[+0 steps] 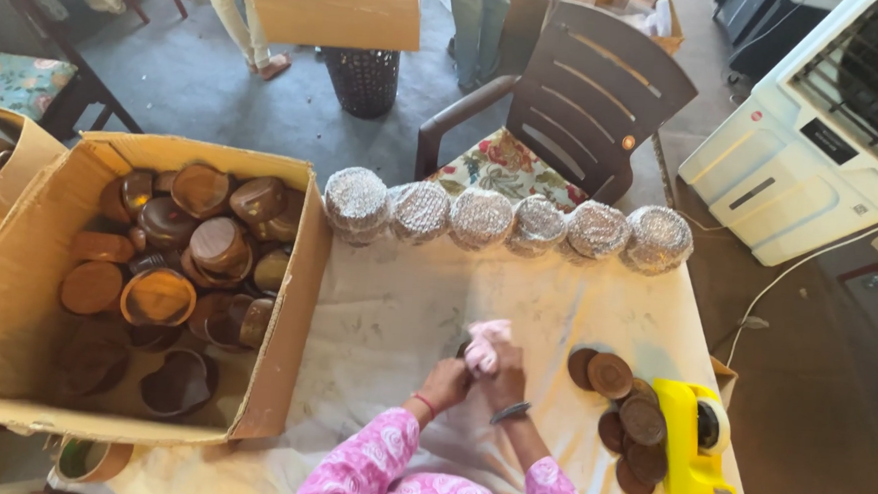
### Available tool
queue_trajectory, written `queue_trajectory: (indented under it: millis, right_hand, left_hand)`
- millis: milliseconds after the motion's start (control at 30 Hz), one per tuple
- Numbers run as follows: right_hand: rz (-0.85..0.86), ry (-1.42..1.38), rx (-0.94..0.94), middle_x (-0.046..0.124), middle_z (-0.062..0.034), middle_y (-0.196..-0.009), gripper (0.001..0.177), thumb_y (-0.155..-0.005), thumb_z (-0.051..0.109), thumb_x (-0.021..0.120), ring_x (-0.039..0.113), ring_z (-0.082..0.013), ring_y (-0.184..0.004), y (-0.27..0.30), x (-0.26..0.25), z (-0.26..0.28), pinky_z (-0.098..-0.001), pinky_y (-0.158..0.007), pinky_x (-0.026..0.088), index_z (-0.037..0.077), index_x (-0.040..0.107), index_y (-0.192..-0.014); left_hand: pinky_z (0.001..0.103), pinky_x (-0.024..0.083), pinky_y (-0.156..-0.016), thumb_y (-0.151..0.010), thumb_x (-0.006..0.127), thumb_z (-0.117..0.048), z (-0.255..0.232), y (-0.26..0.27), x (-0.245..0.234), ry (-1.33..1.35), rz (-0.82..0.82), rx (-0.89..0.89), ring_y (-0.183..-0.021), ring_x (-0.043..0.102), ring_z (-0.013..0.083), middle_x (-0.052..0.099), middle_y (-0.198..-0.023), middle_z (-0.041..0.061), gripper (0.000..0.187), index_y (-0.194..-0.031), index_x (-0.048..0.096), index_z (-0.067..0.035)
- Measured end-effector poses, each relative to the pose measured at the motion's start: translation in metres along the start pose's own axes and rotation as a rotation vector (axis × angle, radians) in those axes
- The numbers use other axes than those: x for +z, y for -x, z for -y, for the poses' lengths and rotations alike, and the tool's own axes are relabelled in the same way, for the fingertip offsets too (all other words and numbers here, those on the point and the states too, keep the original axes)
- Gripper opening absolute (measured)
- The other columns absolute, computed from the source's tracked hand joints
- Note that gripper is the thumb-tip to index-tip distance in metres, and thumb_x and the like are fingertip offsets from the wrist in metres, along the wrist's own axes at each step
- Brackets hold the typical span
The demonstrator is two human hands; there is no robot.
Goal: Wrapping earthenware pots in bubble wrap and cleaning them with a cloth.
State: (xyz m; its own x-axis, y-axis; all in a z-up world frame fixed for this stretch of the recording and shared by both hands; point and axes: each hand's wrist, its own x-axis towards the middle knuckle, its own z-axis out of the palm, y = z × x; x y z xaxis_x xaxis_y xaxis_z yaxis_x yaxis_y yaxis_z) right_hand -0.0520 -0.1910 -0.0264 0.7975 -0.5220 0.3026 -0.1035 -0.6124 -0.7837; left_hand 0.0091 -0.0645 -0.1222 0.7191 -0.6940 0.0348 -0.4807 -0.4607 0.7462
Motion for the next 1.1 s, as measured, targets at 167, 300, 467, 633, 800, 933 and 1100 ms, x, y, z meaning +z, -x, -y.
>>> queue_trajectory:
  millis: [167,300,467,633,800,933,1100]
  right_hand:
    - [0.195,0.286,-0.209,0.069,-0.0058,-0.130,0.055,-0.069,0.010,0.074,0.059,-0.0320,-0.110,-0.009,0.012,0.024,-0.0414,-0.093,0.053,0.017,0.071,-0.123]
    - [0.246,0.341,-0.008,0.071,-0.0098,-0.122,0.037,-0.079,0.029,0.070,0.065,-0.0381,-0.105,-0.050,0.039,-0.018,-0.0470,-0.091,0.055,0.017,0.073,-0.114]
    - [0.533,0.367,0.337,0.075,-0.0200,-0.110,0.040,-0.090,0.049,0.064,0.068,-0.0424,-0.101,-0.075,0.046,-0.040,-0.0509,-0.086,0.056,0.015,0.076,-0.108]
    - [0.166,0.301,-0.473,0.072,-0.0116,-0.120,0.047,-0.073,0.016,0.070,0.063,-0.0365,-0.107,-0.002,0.006,0.020,-0.0453,-0.095,0.051,0.013,0.075,-0.120]
    - [0.085,0.221,-0.444,0.071,-0.0101,-0.126,0.052,-0.073,0.009,0.071,0.065,-0.0326,-0.111,0.015,0.001,0.016,-0.0425,-0.098,0.051,0.016,0.071,-0.125]
    - [0.128,0.162,-0.208,0.071,-0.0121,-0.122,0.051,-0.074,0.020,0.079,0.065,-0.0344,-0.110,0.001,0.016,-0.034,-0.0426,-0.098,0.051,0.012,0.071,-0.123]
    - [0.180,-0.147,-0.017,0.074,-0.0132,-0.122,0.037,-0.092,0.024,0.070,0.071,-0.0292,-0.113,0.013,0.014,-0.055,-0.0369,-0.096,0.054,0.010,0.071,-0.125]
  left_hand:
    - [0.054,0.054,-0.071,-0.081,0.066,-0.007,-0.002,0.007,-0.006,-0.150,0.056,0.118,-0.080,0.067,0.0422,0.071,-0.090,0.019,0.018,-0.098,0.072,-0.007]
    - [0.052,0.055,-0.071,-0.084,0.061,-0.002,0.009,0.012,0.004,-0.185,0.089,0.192,-0.083,0.068,0.0392,0.071,-0.088,0.018,0.016,-0.093,0.073,-0.009]
    - [0.049,0.057,-0.073,-0.084,0.057,0.003,0.015,0.007,0.010,-0.330,0.184,0.177,-0.087,0.069,0.0372,0.071,-0.089,0.017,0.024,-0.098,0.071,-0.010]
    - [0.051,0.056,-0.073,-0.083,0.064,-0.004,0.029,0.005,0.029,0.015,-0.057,0.104,-0.082,0.069,0.0407,0.072,-0.087,0.018,0.016,-0.096,0.073,-0.011]
    - [0.049,0.055,-0.080,-0.086,0.068,-0.014,0.021,0.006,0.025,-0.016,-0.061,0.150,-0.089,0.069,0.0390,0.073,-0.098,0.017,0.016,-0.101,0.072,-0.012]
    - [0.047,0.054,-0.093,-0.082,0.068,-0.010,0.044,0.010,0.042,-0.358,0.026,0.276,-0.104,0.071,0.0261,0.075,-0.105,0.007,0.019,-0.100,0.074,-0.014]
    - [0.039,0.053,-0.099,-0.092,0.073,-0.009,0.068,0.006,0.040,1.166,0.319,-0.095,-0.111,0.067,0.0201,0.070,-0.120,0.009,0.040,-0.130,0.065,0.000]
